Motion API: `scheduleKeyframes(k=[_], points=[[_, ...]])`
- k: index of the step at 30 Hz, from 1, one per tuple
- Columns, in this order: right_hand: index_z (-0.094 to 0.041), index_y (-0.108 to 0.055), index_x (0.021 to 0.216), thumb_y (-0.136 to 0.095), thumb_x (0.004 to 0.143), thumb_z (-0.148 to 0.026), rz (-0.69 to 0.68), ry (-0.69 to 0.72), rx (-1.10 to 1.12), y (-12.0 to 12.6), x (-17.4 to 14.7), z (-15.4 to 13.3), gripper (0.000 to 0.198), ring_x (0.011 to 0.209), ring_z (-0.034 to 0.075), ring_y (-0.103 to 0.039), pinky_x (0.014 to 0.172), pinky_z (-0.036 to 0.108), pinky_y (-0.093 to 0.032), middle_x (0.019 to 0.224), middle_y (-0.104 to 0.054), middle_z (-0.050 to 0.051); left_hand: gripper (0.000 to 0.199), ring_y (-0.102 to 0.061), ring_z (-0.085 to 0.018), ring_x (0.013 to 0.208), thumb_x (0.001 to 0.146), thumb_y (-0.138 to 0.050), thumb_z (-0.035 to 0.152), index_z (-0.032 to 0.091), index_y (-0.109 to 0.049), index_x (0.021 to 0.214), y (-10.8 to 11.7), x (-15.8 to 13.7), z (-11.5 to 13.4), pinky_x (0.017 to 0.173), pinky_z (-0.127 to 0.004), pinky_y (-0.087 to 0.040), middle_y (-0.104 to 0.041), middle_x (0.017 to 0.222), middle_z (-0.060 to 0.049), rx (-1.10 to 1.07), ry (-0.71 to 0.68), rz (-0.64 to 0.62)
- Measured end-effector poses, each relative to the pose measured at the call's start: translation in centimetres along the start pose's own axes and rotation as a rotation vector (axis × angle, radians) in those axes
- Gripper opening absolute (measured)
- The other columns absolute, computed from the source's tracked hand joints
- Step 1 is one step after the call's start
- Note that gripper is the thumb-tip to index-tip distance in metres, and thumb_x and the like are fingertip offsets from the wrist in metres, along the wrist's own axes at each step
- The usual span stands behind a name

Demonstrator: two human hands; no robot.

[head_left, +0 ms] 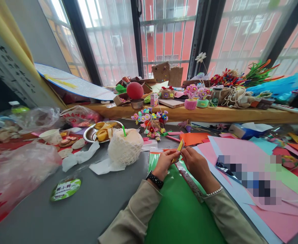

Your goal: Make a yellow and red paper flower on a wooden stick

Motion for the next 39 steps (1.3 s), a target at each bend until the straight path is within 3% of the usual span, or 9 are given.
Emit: scheduleKeyframes(k=[5,12,23,31,39], points=[[-0.016,-0.051,0.072,-0.036,0.079,-0.016,-0.023,0.050,-0.006,-0.2,-0.1,-0.1,0.017,0.066,0.014,-0.048,0.056,0.022,-0.030,0.069,-0.053,0.003,0.026,-0.051,-0.007,0.055,0.043,-0.072,0.022,0.010,-0.062,0.063,0.1,0.1,-0.2,0.057,-0.021,-0.037,-0.059,0.059,-0.001,0.029,-0.003,0.009],[-0.017,-0.050,0.073,-0.031,0.082,-0.020,-0.031,-0.089,0.129,-0.4,-0.3,0.0,0.021,0.059,0.010,-0.047,0.049,0.020,-0.029,0.070,-0.051,0.002,0.026,-0.051,-0.007,0.056,0.042,-0.072,0.020,0.009,-0.062,0.064,0.0,-0.1,0.1,0.058,-0.020,-0.037,-0.059,0.061,-0.001,0.009,-0.042,0.012],[-0.018,-0.050,0.071,-0.029,0.081,-0.020,-0.041,-0.074,0.096,-1.0,-0.6,0.1,0.023,0.053,0.011,-0.046,0.044,0.022,-0.027,0.067,-0.051,0.003,0.025,-0.052,-0.008,0.056,0.046,-0.071,0.020,0.009,-0.062,0.067,0.3,0.1,-0.2,0.059,-0.021,-0.037,-0.059,0.060,-0.002,0.038,-0.025,-0.005],[-0.018,-0.045,0.072,-0.028,0.082,-0.024,0.020,-0.255,0.468,-1.3,-0.5,0.5,0.021,0.063,0.013,-0.048,0.055,0.022,-0.035,0.069,-0.049,0.003,0.020,-0.052,-0.006,0.057,0.048,-0.070,0.018,0.012,-0.062,0.066,0.0,-0.1,-0.2,0.060,-0.020,-0.038,-0.060,0.061,0.000,-0.041,0.018,-0.064],[-0.018,-0.045,0.068,-0.034,0.078,-0.029,-0.003,-0.538,0.946,-1.6,-0.7,0.6,0.018,0.058,0.012,-0.044,0.054,0.024,-0.034,0.062,-0.047,0.000,0.026,-0.053,-0.008,0.060,0.043,-0.072,0.016,0.011,-0.062,0.067,-0.4,-0.1,0.0,0.064,-0.021,-0.037,-0.061,0.063,-0.001,-0.054,-0.036,-0.088]])
Point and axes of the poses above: each hand's wrist, its own x-axis towards the middle knuckle, its own y-axis out of the back of the hand, z = x × y, the point moved 4 cm from there along x, towards the middle knuckle
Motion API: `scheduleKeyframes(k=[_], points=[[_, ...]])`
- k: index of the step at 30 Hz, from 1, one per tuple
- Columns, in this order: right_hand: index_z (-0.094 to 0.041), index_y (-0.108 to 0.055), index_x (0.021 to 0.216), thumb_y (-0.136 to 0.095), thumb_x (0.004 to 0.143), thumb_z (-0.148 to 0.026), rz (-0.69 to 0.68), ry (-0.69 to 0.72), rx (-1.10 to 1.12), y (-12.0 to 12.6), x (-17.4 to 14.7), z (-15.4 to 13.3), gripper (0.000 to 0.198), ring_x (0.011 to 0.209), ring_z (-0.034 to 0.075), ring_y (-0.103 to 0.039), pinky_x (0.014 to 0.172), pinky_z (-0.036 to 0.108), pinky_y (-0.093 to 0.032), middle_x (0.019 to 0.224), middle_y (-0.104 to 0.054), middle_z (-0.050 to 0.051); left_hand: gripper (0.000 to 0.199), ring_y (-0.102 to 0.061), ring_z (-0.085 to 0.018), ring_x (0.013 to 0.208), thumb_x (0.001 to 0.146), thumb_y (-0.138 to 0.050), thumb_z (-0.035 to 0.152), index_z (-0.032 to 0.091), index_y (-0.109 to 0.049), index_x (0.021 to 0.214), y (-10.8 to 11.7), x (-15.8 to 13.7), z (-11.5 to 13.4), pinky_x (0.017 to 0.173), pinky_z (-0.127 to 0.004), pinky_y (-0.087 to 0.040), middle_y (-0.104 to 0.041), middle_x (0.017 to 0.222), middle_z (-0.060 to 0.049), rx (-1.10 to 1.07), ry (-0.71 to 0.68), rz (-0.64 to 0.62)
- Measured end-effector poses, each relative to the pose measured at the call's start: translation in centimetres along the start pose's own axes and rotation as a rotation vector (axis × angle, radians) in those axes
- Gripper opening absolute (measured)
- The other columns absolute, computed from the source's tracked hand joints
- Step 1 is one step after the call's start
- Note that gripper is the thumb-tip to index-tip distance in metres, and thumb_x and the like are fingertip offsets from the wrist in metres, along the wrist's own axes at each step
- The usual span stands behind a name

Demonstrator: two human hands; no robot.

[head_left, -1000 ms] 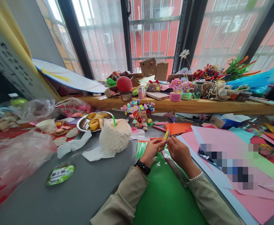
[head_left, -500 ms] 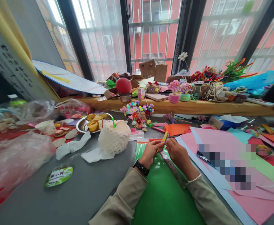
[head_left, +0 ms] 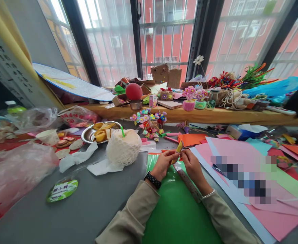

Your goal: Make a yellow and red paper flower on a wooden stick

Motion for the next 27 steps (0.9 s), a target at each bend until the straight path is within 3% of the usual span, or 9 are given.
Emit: scheduleKeyframes(k=[5,10,16,24,27], points=[[-0.019,-0.044,0.067,-0.039,0.075,-0.035,-0.078,-0.230,0.374,-0.5,-0.2,0.8,0.019,0.041,0.007,-0.028,0.040,0.020,-0.022,0.049,-0.031,-0.007,0.026,-0.049,-0.006,0.057,0.047,-0.070,0.019,0.011,-0.062,0.070,0.0,-0.1,0.4,0.057,-0.019,-0.035,-0.060,0.065,-0.001,0.135,-0.059,-0.003],[-0.018,-0.040,0.061,-0.046,0.069,-0.031,-0.232,-0.468,0.743,-0.8,-0.4,1.0,0.016,0.037,0.003,-0.018,0.037,0.018,-0.012,0.044,-0.026,-0.010,0.024,-0.045,-0.006,0.056,0.051,-0.068,0.023,0.012,-0.063,0.072,-0.1,-0.2,1.1,0.053,-0.019,-0.032,-0.057,0.067,-0.001,0.309,-0.123,-0.082],[-0.016,-0.040,0.057,-0.051,0.065,-0.027,-0.427,-0.666,0.978,-1.3,-0.9,0.9,0.018,0.036,0.002,-0.017,0.036,0.017,-0.011,0.042,-0.026,-0.010,0.014,-0.049,-0.014,0.081,0.053,-0.067,0.020,0.015,-0.064,0.066,0.0,-0.3,2.4,0.071,-0.025,-0.038,-0.052,0.082,-0.003,0.486,-0.297,-0.245],[-0.016,-0.040,0.058,-0.053,0.059,-0.022,-0.648,-0.771,1.140,-1.8,-1.6,1.5,0.015,0.035,0.001,-0.012,0.034,0.015,-0.010,0.046,-0.027,-0.010,0.010,-0.049,-0.015,0.083,0.056,-0.066,0.021,0.019,-0.065,0.065,-0.4,-0.7,3.6,0.080,-0.029,-0.035,-0.053,0.080,-0.003,0.700,-0.430,-0.366],[-0.017,-0.041,0.058,-0.050,0.061,-0.024,-0.544,-0.675,0.993,-1.7,-1.4,1.5,0.012,0.035,0.002,-0.014,0.035,0.016,-0.015,0.045,-0.025,-0.009,0.010,-0.049,-0.016,0.084,0.057,-0.065,0.022,0.020,-0.066,0.066,-0.5,-0.8,3.9,0.082,-0.029,-0.034,-0.055,0.081,-0.004,0.782,-0.472,-0.350]])
Point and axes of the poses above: each hand's wrist, its own x-axis towards the middle knuckle, its own y-axis out of the back of the hand, z = x × y, the point moved 4 cm from there along x, towards the middle knuckle
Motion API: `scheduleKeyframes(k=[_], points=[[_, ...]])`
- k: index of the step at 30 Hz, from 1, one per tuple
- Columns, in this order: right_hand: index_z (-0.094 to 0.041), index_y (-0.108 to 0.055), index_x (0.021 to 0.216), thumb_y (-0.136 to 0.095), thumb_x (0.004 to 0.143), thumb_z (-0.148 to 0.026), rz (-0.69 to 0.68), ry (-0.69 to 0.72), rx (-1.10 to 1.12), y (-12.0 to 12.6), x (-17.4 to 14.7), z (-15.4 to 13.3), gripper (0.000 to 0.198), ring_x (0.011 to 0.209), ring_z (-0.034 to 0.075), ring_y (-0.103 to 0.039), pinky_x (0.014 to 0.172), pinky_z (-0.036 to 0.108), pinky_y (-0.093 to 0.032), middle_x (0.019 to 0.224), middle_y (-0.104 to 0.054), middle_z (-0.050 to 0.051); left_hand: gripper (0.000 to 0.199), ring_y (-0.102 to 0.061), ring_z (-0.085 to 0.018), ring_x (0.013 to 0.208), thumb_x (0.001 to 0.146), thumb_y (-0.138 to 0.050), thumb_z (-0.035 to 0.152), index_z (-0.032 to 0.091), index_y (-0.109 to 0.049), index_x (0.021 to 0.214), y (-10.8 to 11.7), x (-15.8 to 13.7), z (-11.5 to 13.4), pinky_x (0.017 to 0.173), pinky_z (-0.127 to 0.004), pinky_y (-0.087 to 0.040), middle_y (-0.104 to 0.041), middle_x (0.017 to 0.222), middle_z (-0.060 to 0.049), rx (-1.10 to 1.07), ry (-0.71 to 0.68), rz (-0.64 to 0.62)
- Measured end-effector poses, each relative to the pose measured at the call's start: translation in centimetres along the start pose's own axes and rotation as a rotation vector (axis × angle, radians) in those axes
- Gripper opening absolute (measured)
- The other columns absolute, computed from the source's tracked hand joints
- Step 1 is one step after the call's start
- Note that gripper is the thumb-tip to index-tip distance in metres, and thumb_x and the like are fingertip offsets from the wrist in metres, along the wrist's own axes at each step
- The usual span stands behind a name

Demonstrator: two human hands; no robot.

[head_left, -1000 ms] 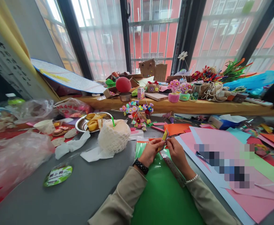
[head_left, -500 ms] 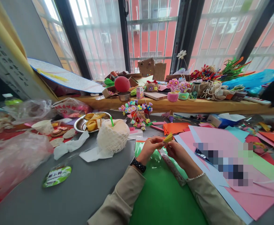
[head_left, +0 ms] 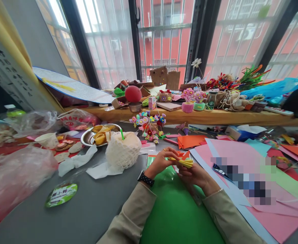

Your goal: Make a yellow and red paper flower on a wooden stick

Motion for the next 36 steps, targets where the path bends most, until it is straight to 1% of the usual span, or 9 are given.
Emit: scheduleKeyframes(k=[4,7,10,12,14,16,20,29,36], points=[[-0.019,-0.046,0.067,-0.044,0.068,-0.028,0.260,0.232,-0.278,0.4,0.0,-1.0,0.009,0.037,0.006,-0.024,0.037,0.019,-0.021,0.046,-0.031,-0.007,0.014,-0.048,-0.017,0.088,0.061,-0.061,0.023,0.022,-0.066,0.075,0.1,0.0,-0.4,0.081,-0.027,-0.035,-0.054,0.087,-0.004,0.021,0.046,0.029],[-0.018,-0.051,0.074,-0.042,0.072,-0.031,0.360,0.407,-0.561,0.3,-0.2,-1.9,0.016,0.040,0.007,-0.033,0.038,0.019,-0.025,0.050,-0.039,-0.005,0.018,-0.046,-0.018,0.096,0.065,-0.057,0.023,0.022,-0.065,0.081,0.0,0.0,-0.6,0.080,-0.026,-0.037,-0.050,0.100,-0.006,-0.028,0.093,0.058],[-0.017,-0.052,0.076,-0.038,0.077,-0.031,0.486,0.665,-0.946,-0.2,-0.9,-2.9,0.020,0.055,0.011,-0.045,0.052,0.023,-0.035,0.064,-0.050,0.000,0.018,-0.039,-0.020,0.106,0.066,-0.054,0.023,0.020,-0.065,0.081,-0.3,-0.1,-0.6,0.085,-0.026,-0.034,-0.045,0.113,-0.006,-0.102,0.127,0.106],[-0.017,-0.051,0.075,-0.035,0.079,-0.029,0.565,0.779,-1.133,-0.5,-1.3,-3.1,0.020,0.064,0.013,-0.048,0.059,0.024,-0.037,0.070,-0.051,0.002,0.020,-0.038,-0.020,0.107,0.067,-0.054,0.026,0.019,-0.064,0.083,-0.5,0.0,-0.8,0.088,-0.027,-0.031,-0.047,0.112,-0.006,-0.184,0.153,0.154],[-0.018,-0.050,0.076,-0.033,0.080,-0.028,0.631,0.842,-1.278,-0.7,-1.6,-3.1,0.020,0.068,0.014,-0.048,0.061,0.024,-0.037,0.073,-0.052,0.003,0.032,-0.047,-0.019,0.097,0.064,-0.058,0.029,0.019,-0.058,0.094,-0.8,-0.1,-1.6,0.081,-0.029,-0.036,-0.050,0.107,-0.007,-0.314,0.237,0.233],[-0.018,-0.051,0.078,-0.032,0.081,-0.026,0.674,0.881,-1.413,-0.8,-1.7,-2.9,0.020,0.069,0.014,-0.049,0.060,0.023,-0.036,0.075,-0.053,0.004,0.038,-0.053,-0.017,0.082,0.060,-0.062,0.032,0.017,-0.056,0.095,-1.1,-0.2,-2.6,0.071,-0.029,-0.041,-0.054,0.098,-0.008,-0.419,0.371,0.287],[-0.019,-0.052,0.081,-0.033,0.081,-0.025,0.709,0.932,-1.633,-1.1,-1.8,-2.7,0.021,0.066,0.014,-0.051,0.056,0.022,-0.035,0.075,-0.055,0.004,0.034,-0.054,-0.012,0.068,0.054,-0.066,0.032,0.011,-0.061,0.081,-2.1,-0.4,-2.9,0.068,-0.025,-0.041,-0.060,0.078,-0.006,-0.563,0.464,0.164],[-0.019,-0.054,0.080,-0.032,0.081,-0.025,0.757,0.950,-1.708,-1.6,-1.9,-2.7,0.023,0.069,0.016,-0.051,0.059,0.024,-0.036,0.074,-0.056,0.006,0.033,-0.056,-0.014,0.069,0.051,-0.068,0.027,0.012,-0.064,0.079,-1.8,-0.5,-2.1,0.070,-0.027,-0.041,-0.063,0.076,-0.006,-0.574,0.398,0.227],[-0.018,-0.050,0.073,-0.030,0.082,-0.026,0.754,0.839,-1.442,-1.4,-1.6,-2.3,0.024,0.064,0.014,-0.049,0.056,0.023,-0.035,0.070,-0.053,0.004,0.022,-0.053,-0.016,0.077,0.054,-0.066,0.024,0.013,-0.065,0.073,-1.3,-0.3,-1.8,0.075,-0.027,-0.038,-0.062,0.078,-0.005,-0.398,0.263,0.242]])
Point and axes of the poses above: each hand's wrist, its own x-axis towards the middle knuckle, its own y-axis out of the back of the hand, z = x × y, the point moved 4 cm from there along x, towards the middle knuckle
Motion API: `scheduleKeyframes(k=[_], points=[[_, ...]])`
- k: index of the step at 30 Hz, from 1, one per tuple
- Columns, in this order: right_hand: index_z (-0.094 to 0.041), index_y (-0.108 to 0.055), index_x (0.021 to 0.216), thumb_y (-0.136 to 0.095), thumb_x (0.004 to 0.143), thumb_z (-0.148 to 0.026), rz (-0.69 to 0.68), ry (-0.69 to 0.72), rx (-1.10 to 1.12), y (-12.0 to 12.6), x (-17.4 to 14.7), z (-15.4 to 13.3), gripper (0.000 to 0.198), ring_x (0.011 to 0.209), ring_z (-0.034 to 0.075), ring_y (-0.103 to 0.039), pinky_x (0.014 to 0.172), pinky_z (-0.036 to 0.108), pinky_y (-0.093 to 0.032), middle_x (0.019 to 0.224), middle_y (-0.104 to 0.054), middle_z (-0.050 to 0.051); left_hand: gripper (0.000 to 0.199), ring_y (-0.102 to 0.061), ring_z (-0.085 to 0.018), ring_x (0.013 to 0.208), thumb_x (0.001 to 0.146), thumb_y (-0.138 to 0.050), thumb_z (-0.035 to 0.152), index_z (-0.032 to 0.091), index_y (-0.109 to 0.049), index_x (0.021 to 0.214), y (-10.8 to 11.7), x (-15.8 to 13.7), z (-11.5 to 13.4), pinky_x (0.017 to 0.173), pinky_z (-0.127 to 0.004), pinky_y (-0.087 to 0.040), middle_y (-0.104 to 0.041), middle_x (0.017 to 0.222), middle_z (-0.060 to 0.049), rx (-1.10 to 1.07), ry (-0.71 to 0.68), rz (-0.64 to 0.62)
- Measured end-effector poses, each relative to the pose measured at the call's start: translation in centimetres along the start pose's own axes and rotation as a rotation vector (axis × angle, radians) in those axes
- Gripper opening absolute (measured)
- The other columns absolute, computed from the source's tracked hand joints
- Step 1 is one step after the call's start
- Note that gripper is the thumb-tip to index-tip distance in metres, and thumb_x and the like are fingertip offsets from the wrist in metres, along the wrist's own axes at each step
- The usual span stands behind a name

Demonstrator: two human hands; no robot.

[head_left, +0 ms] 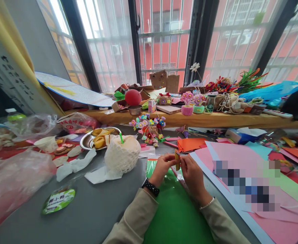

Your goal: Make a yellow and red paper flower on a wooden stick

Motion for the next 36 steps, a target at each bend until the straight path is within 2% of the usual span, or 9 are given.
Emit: scheduleKeyframes(k=[5,11,16,21,25,27,31,34,36], points=[[-0.019,-0.048,0.070,-0.028,0.082,-0.027,0.004,-0.046,0.090,0.0,0.0,0.0,0.025,0.062,0.014,-0.049,0.056,0.024,-0.035,0.067,-0.053,0.003,0.015,-0.048,-0.016,0.081,0.058,-0.063,0.024,0.016,-0.066,0.070,0.0,-0.1,0.9,0.075,-0.025,-0.037,-0.057,0.079,-0.005,0.188,-0.144,-0.005],[-0.019,-0.051,0.074,-0.030,0.081,-0.027,0.011,-0.019,-0.033,0.5,0.1,-0.1,0.024,0.068,0.016,-0.049,0.056,0.024,-0.034,0.073,-0.055,0.005,0.010,-0.047,-0.014,0.077,0.057,-0.064,0.023,0.016,-0.065,0.065,-0.1,-0.1,0.8,0.069,-0.024,-0.041,-0.048,0.078,-0.004,0.154,-0.160,0.025],[-0.018,-0.049,0.073,-0.030,0.080,-0.029,-0.037,-0.119,0.175,0.3,0.3,0.3,0.023,0.066,0.015,-0.049,0.058,0.024,-0.035,0.071,-0.054,0.003,0.010,-0.047,-0.013,0.077,0.059,-0.063,0.024,0.018,-0.065,0.066,-0.1,-0.2,1.0,0.071,-0.025,-0.040,-0.047,0.078,-0.003,0.232,-0.243,0.045],[-0.018,-0.052,0.077,-0.031,0.080,-0.031,-0.120,-0.217,0.392,-0.1,0.4,0.8,0.025,0.068,0.015,-0.050,0.059,0.024,-0.037,0.073,-0.057,0.003,0.010,-0.047,-0.014,0.082,0.061,-0.061,0.022,0.019,-0.066,0.069,-0.2,-0.3,1.5,0.077,-0.026,-0.038,-0.047,0.082,-0.004,0.335,-0.326,-0.008],[-0.018,-0.051,0.075,-0.031,0.080,-0.031,-0.062,-0.173,0.300,0.3,0.5,0.8,0.024,0.067,0.014,-0.050,0.060,0.024,-0.036,0.072,-0.055,0.003,0.016,-0.045,-0.018,0.095,0.064,-0.059,0.023,0.019,-0.064,0.079,-0.5,-0.3,1.1,0.082,-0.027,-0.037,-0.047,0.099,-0.006,0.144,-0.215,-0.084],[-0.018,-0.050,0.074,-0.032,0.081,-0.030,-0.004,-0.123,0.183,0.6,0.6,0.8,0.023,0.067,0.014,-0.049,0.060,0.023,-0.035,0.071,-0.053,0.003,0.022,-0.045,-0.018,0.097,0.065,-0.058,0.024,0.018,-0.062,0.086,-0.5,-0.2,0.8,0.083,-0.027,-0.036,-0.048,0.104,-0.006,0.005,-0.142,-0.064],[-0.018,-0.051,0.077,-0.032,0.082,-0.026,0.090,0.023,-0.112,1.1,0.5,0.8,0.022,0.070,0.015,-0.048,0.059,0.023,-0.033,0.072,-0.054,0.004,0.024,-0.053,-0.014,0.078,0.067,-0.056,0.032,0.013,-0.060,0.080,0.0,0.0,-0.3,0.071,-0.025,-0.042,-0.057,0.084,-0.006,-0.180,0.100,0.087],[-0.018,-0.053,0.079,-0.033,0.081,-0.024,0.128,0.159,-0.243,1.1,0.3,0.4,0.021,0.069,0.015,-0.047,0.060,0.023,-0.033,0.072,-0.054,0.004,0.030,-0.055,-0.011,0.063,0.067,-0.053,0.039,0.010,-0.058,0.074,-0.6,-0.2,-1.2,0.063,-0.025,-0.045,-0.058,0.073,-0.005,-0.251,0.343,-0.029],[-0.018,-0.053,0.078,-0.034,0.081,-0.023,0.125,0.207,-0.279,1.1,0.2,0.2,0.020,0.069,0.015,-0.046,0.060,0.023,-0.033,0.072,-0.054,0.004,0.027,-0.055,-0.009,0.059,0.065,-0.057,0.035,0.010,-0.058,0.075,-1.0,-0.4,-1.3,0.062,-0.023,-0.044,-0.058,0.069,-0.003,-0.288,0.405,-0.118]])
Point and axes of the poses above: each hand's wrist, its own x-axis towards the middle knuckle, its own y-axis out of the back of the hand, z = x × y, the point moved 4 cm from there along x, towards the middle knuckle
